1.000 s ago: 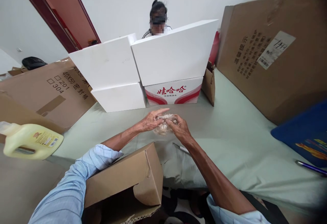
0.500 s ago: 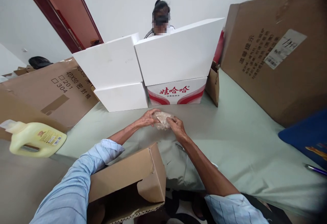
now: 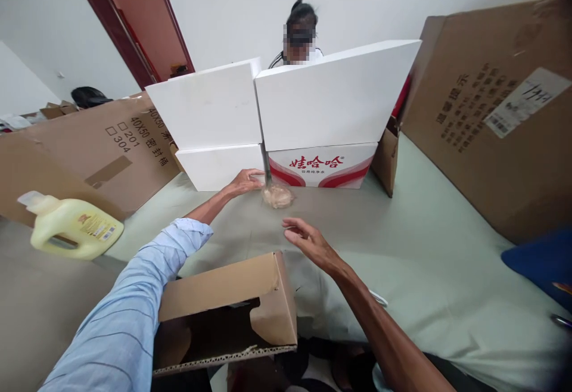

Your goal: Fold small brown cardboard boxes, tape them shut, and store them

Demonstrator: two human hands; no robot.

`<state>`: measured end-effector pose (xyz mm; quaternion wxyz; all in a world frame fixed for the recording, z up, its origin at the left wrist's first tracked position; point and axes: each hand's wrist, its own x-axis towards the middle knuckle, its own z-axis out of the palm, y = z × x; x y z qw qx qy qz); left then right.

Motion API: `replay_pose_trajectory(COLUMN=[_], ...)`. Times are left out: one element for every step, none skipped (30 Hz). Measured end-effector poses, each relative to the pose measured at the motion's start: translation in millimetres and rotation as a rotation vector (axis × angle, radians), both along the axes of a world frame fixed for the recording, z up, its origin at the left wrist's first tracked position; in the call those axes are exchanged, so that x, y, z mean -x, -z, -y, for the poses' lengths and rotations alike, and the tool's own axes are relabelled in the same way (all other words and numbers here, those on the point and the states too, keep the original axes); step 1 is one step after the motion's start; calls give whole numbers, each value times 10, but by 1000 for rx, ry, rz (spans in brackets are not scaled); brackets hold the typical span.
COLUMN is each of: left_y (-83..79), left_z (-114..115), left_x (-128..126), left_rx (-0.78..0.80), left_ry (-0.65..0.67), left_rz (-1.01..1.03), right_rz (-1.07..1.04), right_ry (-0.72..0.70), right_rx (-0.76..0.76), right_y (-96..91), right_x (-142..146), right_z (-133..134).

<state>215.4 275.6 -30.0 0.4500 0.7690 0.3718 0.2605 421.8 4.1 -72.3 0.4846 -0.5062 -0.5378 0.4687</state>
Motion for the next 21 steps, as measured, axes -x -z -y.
replay_pose_trajectory(left_y=[-66,-125,-173,-212,-240,-260,-275,-285,-295,-307,-321,-341,-366,-397,-435,-477,-526,-579,-637,-699,-765], left_z=[23,48,74,98,118,131,139,140,135,125,113,99,85,74,66,63,63,67,74,83,92], left_x=[88,170,244,306,354,387,405,408,398,378,348,312,273,236,204,183,175,186,217,270,342], left_rx=[-8,-13,-17,-18,-19,-19,-21,-25,-29,-33,-37,-39,-41,-42,-44,-45,-45,-45,-44,-42,-42], left_ry=[-1,-4,-10,-18,-30,-43,-56,-68,-78,-85,-89,-90,-88,-83,-75,-63,-48,-31,-15,-3,7], left_rz=[1,2,5,10,17,27,41,58,75,91,102,108,109,106,99,88,73,55,36,20,3], right_rz=[-15,-25,-25,-9,26,72,120,164,197,219,228,227,217,200,179,156,138,127,127,140,163], right_ry=[-136,-274,-396,-485,-531,-546,-545,-536,-525,-519,-516,-518,-514,-503,-486,-462,-443,-428,-417,-412,-404], right_rx=[-26,-53,-77,-90,-89,-77,-57,-37,-25,-23,-33,-49,-69,-89,-106,-118,-127,-130,-129,-122,-108], right_y=[-108,-207,-290,-350,-385,-395,-381,-351,-311,-271,-235,-208,-191,-182,-175,-166,-151,-128,-98,-64,-30], right_x=[2,8,20,44,81,128,180,232,277,309,327,330,321,305,285,268,255,250,254,266,285], right_z=[106,210,311,407,497,579,652,714,764,798,818,821,811,788,757,721,683,648,619,597,586])
